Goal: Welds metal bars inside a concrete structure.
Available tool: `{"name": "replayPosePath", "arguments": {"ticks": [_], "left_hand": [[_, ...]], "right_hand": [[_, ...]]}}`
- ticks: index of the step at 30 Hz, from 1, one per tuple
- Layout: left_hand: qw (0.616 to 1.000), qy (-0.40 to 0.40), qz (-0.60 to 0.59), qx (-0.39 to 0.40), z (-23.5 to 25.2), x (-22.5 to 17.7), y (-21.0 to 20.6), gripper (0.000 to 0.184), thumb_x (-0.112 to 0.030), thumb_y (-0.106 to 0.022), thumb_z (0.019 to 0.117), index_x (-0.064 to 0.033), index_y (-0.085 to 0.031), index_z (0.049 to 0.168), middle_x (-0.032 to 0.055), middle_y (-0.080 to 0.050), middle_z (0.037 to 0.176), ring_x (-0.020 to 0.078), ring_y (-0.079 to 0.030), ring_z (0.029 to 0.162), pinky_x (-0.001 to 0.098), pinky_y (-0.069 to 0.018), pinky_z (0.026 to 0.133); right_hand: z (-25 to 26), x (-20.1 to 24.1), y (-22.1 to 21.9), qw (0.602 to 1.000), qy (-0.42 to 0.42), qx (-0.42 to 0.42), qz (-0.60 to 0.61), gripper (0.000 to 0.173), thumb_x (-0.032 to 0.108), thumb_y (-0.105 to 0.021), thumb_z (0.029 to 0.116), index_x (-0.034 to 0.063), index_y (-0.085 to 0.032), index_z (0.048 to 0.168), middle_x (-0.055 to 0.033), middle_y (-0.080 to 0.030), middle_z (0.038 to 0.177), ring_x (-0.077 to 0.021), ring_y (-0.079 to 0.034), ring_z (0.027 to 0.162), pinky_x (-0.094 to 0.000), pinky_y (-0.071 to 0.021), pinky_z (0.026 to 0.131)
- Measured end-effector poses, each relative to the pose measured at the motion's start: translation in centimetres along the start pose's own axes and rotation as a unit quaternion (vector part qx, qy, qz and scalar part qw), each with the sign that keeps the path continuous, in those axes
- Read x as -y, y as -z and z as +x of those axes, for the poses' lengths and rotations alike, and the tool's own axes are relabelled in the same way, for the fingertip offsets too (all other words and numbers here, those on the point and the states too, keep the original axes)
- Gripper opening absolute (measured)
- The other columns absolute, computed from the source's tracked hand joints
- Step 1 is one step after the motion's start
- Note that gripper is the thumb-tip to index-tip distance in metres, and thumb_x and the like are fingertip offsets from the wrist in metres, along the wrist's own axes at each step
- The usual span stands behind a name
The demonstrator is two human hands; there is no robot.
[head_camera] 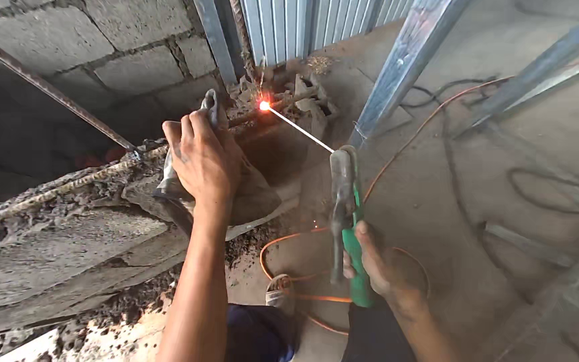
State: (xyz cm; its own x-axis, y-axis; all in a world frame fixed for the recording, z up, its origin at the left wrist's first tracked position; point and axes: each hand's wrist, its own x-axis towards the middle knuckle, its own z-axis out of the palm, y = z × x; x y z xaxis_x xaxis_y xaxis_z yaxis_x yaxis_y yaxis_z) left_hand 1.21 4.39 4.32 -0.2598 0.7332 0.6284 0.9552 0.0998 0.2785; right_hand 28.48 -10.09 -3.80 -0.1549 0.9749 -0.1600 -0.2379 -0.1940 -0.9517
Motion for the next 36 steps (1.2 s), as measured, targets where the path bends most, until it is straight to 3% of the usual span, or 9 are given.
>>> {"name": "replayPosePath", "arguments": {"ticks": [4, 7, 10, 12, 13, 16, 19, 30, 36], "left_hand": [[1.000, 0.001, 0.009, 0.003, 0.0, 0.1, -0.1, 0.034, -0.031, -0.050, 0.0994, -0.0116, -0.066, 0.123, 0.0114, -0.069, 0.118, 0.0343, -0.060, 0.119, 0.0512, -0.0494, 0.092], [1.000, -0.004, 0.008, -0.002, 0.0, 0.1, -0.2, 0.034, -0.030, -0.050, 0.0992, -0.0110, -0.065, 0.123, 0.0116, -0.069, 0.117, 0.0340, -0.060, 0.118, 0.0504, -0.0490, 0.092], [0.999, 0.011, -0.008, 0.044, -0.1, -0.5, 1.1, 0.035, -0.028, -0.051, 0.1014, -0.0073, -0.064, 0.126, 0.0148, -0.068, 0.120, 0.0339, -0.060, 0.119, 0.0497, -0.0487, 0.095], [0.999, 0.012, -0.013, 0.046, -0.2, -0.5, 1.1, 0.036, -0.031, -0.051, 0.1031, -0.0067, -0.065, 0.126, 0.0158, -0.068, 0.122, 0.0354, -0.060, 0.120, 0.0512, -0.0500, 0.095], [1.000, 0.004, -0.010, 0.025, -0.1, -0.2, 0.6, 0.036, -0.030, -0.051, 0.1000, -0.0079, -0.065, 0.124, 0.0152, -0.068, 0.120, 0.0366, -0.060, 0.119, 0.0526, -0.0499, 0.092], [1.000, 0.000, -0.012, 0.013, 0.1, 0.2, 0.3, 0.036, -0.029, -0.053, 0.0981, -0.0094, -0.066, 0.125, 0.0143, -0.069, 0.120, 0.0378, -0.060, 0.120, 0.0551, -0.0504, 0.091], [1.000, 0.007, -0.014, 0.019, 0.0, 0.0, 0.4, 0.037, -0.030, -0.053, 0.0990, -0.0096, -0.065, 0.127, 0.0148, -0.069, 0.123, 0.0386, -0.059, 0.122, 0.0570, -0.0506, 0.090], [0.998, -0.023, -0.048, -0.013, -0.7, 0.4, 1.3, 0.038, -0.027, -0.052, 0.0980, -0.0083, -0.065, 0.129, 0.0153, -0.068, 0.121, 0.0368, -0.059, 0.119, 0.0526, -0.0485, 0.094], [0.994, -0.035, -0.094, -0.047, -3.4, 2.1, 7.3, 0.036, -0.022, -0.051, 0.1004, -0.0089, -0.064, 0.131, 0.0123, -0.069, 0.121, 0.0313, -0.060, 0.116, 0.0477, -0.0469, 0.097]], "right_hand": [[0.7, -1.3, 0.9, 0.968, 0.119, -0.044, -0.218, 0.062, 0.067, -0.054, 0.0962, 0.0075, -0.062, 0.108, 0.0004, -0.059, 0.064, -0.0122, -0.056, 0.046, -0.0315, -0.0528, 0.041], [1.1, -1.9, 1.6, 0.913, 0.175, -0.090, -0.357, 0.060, 0.067, -0.059, 0.0937, 0.0091, -0.068, 0.108, 0.0029, -0.063, 0.070, -0.0086, -0.060, 0.053, -0.0323, -0.0551, 0.048], [0.6, -1.1, 1.2, 0.998, 0.028, 0.027, -0.049, 0.063, 0.070, -0.048, 0.0970, 0.0087, -0.058, 0.106, -0.0011, -0.056, 0.064, -0.0117, -0.054, 0.045, -0.0289, -0.0518, 0.042], [0.8, -1.4, 1.8, 0.969, -0.056, 0.137, 0.198, 0.067, 0.078, -0.045, 0.0923, 0.0133, -0.059, 0.102, -0.0008, -0.054, 0.064, -0.0130, -0.057, 0.048, -0.0302, -0.0523, 0.045], [0.9, -1.5, 2.0, 0.959, -0.060, 0.149, 0.233, 0.069, 0.080, -0.046, 0.0901, 0.0136, -0.060, 0.101, -0.0010, -0.055, 0.064, -0.0135, -0.057, 0.049, -0.0304, -0.0526, 0.046], [0.4, -1.3, 2.3, 0.993, -0.030, 0.041, 0.107, 0.076, 0.083, -0.053, 0.0834, 0.0098, -0.057, 0.102, -0.0030, -0.055, 0.064, -0.0150, -0.056, 0.045, -0.0319, -0.0535, 0.041], [-1.0, -0.4, 1.0, 0.999, 0.007, 0.006, 0.044, 0.069, 0.077, -0.058, 0.0845, 0.0112, -0.057, 0.103, 0.0011, -0.057, 0.063, -0.0106, -0.056, 0.044, -0.0272, -0.0521, 0.040], [-5.9, -0.6, 2.6, 0.998, 0.024, -0.044, 0.038, 0.064, 0.077, -0.059, 0.0839, 0.0140, -0.059, 0.096, 0.0019, -0.058, 0.061, -0.0095, -0.056, 0.043, -0.0258, -0.0515, 0.038], [-9.3, -0.8, 5.8, 0.997, 0.037, -0.063, 0.020, 0.073, 0.081, -0.057, 0.0817, 0.0118, -0.060, 0.104, -0.0019, -0.059, 0.063, -0.0123, -0.056, 0.043, -0.0277, -0.0512, 0.038]]}}
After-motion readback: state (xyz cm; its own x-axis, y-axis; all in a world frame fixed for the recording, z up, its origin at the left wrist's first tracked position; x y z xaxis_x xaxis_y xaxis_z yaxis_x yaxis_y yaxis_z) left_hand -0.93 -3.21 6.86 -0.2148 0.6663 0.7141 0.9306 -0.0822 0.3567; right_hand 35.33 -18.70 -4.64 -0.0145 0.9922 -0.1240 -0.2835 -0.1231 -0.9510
